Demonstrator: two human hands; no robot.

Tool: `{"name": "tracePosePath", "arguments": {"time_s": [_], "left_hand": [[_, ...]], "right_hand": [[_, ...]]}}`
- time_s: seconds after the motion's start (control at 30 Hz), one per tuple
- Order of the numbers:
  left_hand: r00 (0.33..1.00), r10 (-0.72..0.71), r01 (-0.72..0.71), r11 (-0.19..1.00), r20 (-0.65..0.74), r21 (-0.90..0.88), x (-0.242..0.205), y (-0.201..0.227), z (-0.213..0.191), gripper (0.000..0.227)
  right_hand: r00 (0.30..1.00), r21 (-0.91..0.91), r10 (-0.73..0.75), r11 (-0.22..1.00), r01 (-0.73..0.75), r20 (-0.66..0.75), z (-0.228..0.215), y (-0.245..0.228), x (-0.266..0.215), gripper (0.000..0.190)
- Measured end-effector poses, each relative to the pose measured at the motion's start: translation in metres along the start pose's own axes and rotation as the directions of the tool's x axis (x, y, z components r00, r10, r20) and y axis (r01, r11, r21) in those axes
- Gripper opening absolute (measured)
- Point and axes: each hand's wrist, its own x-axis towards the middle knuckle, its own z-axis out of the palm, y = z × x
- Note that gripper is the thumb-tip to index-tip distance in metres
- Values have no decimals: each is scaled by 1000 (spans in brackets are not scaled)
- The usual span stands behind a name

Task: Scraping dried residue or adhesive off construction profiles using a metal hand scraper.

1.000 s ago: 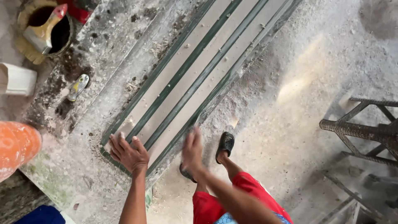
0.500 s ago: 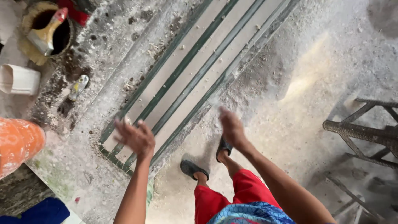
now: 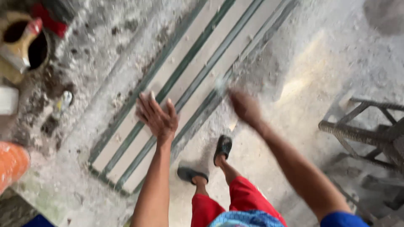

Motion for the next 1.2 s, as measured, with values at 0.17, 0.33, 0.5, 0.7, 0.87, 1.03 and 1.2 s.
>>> {"name": "tracePosePath", "arguments": {"time_s": [0.17,0.33,0.5,0.7,0.87,1.03,1.2], "left_hand": [[1000,18,-17,996,-3,83,-3,-14,14,64],[999,39,-36,995,-26,91,-2,-9,10,63],[998,61,-57,994,-36,96,6,-4,5,63],[998,50,-53,989,23,137,-3,-5,2,65],[986,129,-112,982,-106,155,2,-5,3,61],[984,127,-108,983,-125,149,7,-2,10,61],[988,115,-100,985,-105,138,7,0,2,63]], "right_hand": [[969,-7,-198,980,201,149,-6,-56,-7,45],[998,-107,49,993,-43,47,-41,69,43,35],[988,-113,21,994,-3,153,-2,9,-1,33],[951,84,-5,996,-22,310,-16,29,-2,59],[464,-166,662,661,-732,589,-56,-9,64,46],[980,29,-120,993,117,158,0,-34,-6,49],[997,-251,-67,966,59,-24,-39,38,39,45]]}}
